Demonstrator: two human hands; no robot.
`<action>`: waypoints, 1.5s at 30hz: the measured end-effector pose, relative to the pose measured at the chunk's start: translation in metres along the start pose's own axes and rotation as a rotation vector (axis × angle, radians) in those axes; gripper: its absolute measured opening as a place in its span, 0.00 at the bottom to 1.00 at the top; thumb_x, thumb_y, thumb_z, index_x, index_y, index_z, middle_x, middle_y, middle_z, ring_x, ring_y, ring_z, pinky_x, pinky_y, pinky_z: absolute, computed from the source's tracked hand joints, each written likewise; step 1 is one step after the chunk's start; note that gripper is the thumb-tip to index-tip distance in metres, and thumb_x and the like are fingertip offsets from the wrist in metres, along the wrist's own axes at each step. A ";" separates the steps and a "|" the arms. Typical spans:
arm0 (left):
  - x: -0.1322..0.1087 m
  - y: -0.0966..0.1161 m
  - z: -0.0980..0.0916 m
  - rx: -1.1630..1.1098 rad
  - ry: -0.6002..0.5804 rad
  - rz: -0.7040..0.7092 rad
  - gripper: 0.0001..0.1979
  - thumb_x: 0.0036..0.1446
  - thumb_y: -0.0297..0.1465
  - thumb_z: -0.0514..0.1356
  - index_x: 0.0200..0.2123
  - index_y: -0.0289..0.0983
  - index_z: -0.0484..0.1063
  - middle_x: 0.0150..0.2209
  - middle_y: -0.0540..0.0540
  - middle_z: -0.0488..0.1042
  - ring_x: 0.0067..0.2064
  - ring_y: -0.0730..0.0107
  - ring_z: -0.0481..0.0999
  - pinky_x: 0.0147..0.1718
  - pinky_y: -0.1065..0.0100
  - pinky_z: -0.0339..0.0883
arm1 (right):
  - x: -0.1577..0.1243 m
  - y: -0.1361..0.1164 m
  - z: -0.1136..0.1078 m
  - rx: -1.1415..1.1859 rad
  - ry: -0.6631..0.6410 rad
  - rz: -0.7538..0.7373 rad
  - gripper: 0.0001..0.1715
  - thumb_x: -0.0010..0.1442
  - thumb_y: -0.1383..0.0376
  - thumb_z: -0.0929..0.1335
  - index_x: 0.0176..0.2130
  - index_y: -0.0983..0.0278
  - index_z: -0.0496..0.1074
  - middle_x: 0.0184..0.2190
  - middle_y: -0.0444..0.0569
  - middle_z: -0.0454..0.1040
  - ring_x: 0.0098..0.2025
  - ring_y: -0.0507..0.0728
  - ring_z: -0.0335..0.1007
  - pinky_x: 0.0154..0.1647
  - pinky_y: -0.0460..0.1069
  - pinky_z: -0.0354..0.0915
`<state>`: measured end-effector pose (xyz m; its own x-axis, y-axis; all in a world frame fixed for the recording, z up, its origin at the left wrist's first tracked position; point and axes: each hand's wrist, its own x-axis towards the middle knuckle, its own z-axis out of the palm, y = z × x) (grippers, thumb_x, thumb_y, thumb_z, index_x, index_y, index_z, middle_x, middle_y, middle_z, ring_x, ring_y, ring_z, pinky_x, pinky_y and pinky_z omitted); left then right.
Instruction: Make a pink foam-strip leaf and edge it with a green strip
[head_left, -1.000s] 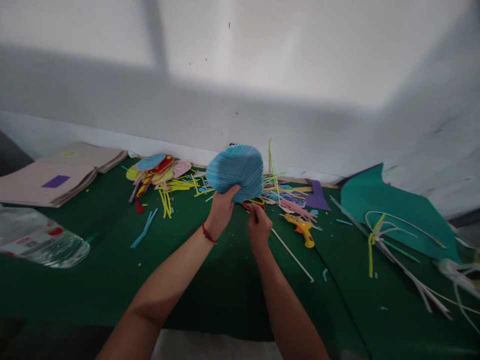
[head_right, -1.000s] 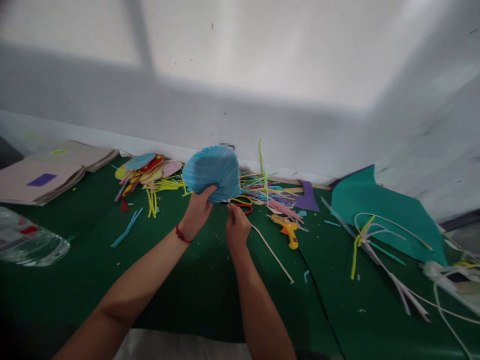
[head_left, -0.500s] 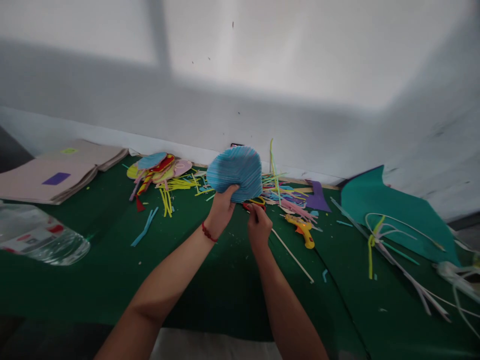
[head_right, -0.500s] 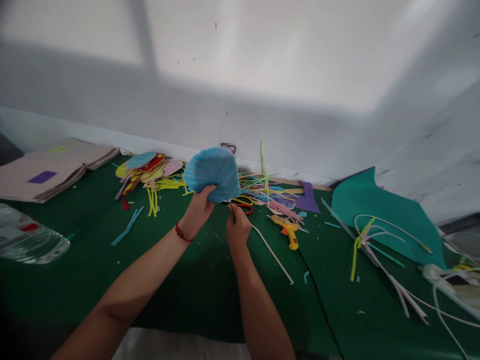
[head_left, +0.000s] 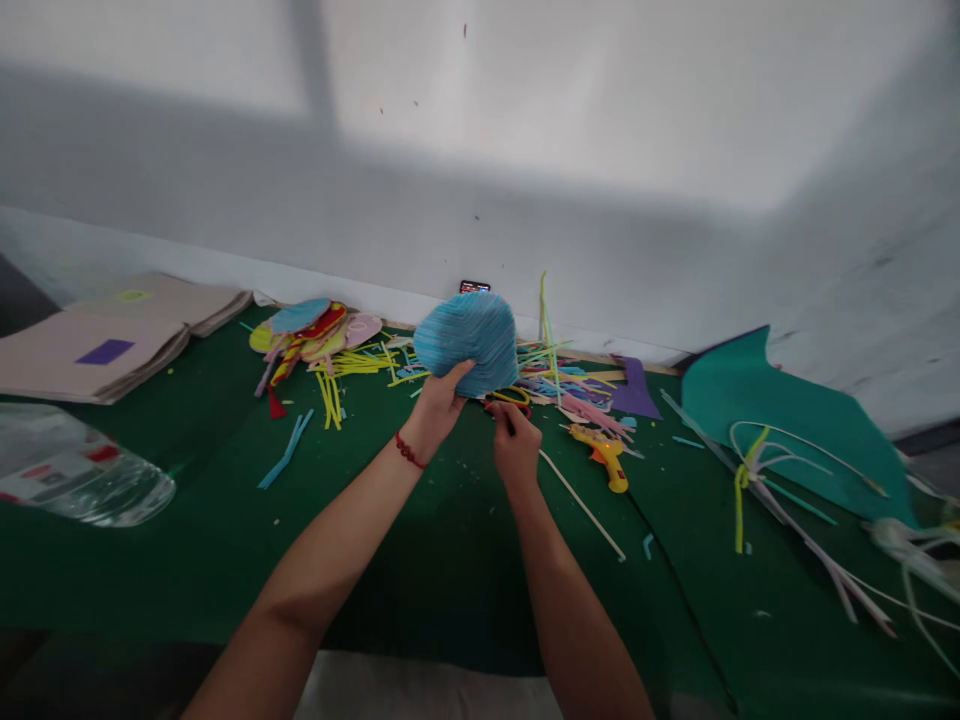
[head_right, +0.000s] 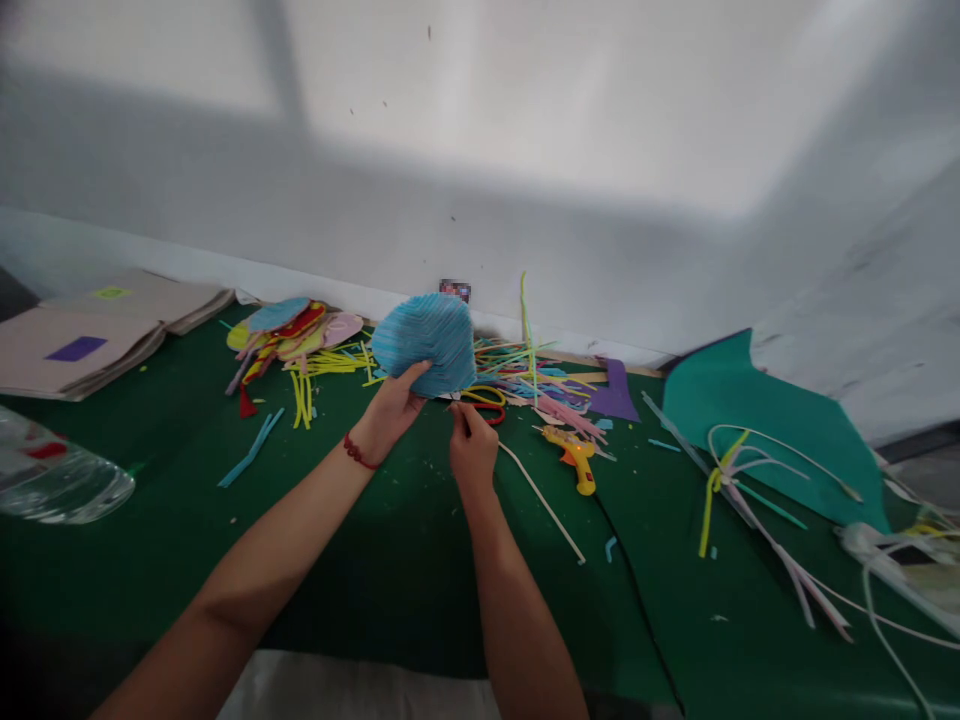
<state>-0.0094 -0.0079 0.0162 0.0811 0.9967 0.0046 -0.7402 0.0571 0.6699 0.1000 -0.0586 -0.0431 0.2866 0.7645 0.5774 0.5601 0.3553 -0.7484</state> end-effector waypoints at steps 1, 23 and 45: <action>0.001 0.000 -0.001 0.001 -0.007 0.009 0.14 0.45 0.25 0.67 0.39 0.33 0.76 0.41 0.44 0.80 0.48 0.60 0.77 0.55 0.56 0.65 | 0.002 -0.002 -0.002 0.046 -0.048 0.029 0.21 0.62 0.52 0.62 0.34 0.64 0.75 0.28 0.49 0.76 0.30 0.55 0.70 0.33 0.48 0.63; 0.012 -0.022 -0.015 0.088 0.044 0.113 0.24 0.35 0.32 0.74 0.39 0.33 0.78 0.44 0.40 0.80 0.49 0.53 0.77 0.53 0.52 0.67 | 0.007 -0.001 -0.005 0.310 -0.196 0.342 0.23 0.54 0.46 0.66 0.25 0.63 0.69 0.15 0.39 0.56 0.20 0.50 0.50 0.21 0.46 0.49; 0.024 0.095 -0.055 0.652 -0.094 0.110 0.35 0.58 0.57 0.49 0.50 0.33 0.73 0.52 0.34 0.74 0.58 0.52 0.70 0.60 0.52 0.55 | 0.031 0.027 -0.067 0.248 -0.395 0.155 0.21 0.53 0.49 0.69 0.28 0.65 0.77 0.17 0.42 0.63 0.22 0.51 0.55 0.26 0.47 0.55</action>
<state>-0.1145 0.0246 0.0391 0.1078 0.9838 0.1434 -0.1944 -0.1206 0.9735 0.1764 -0.0613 -0.0229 0.0083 0.9472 0.3206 0.3186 0.3014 -0.8987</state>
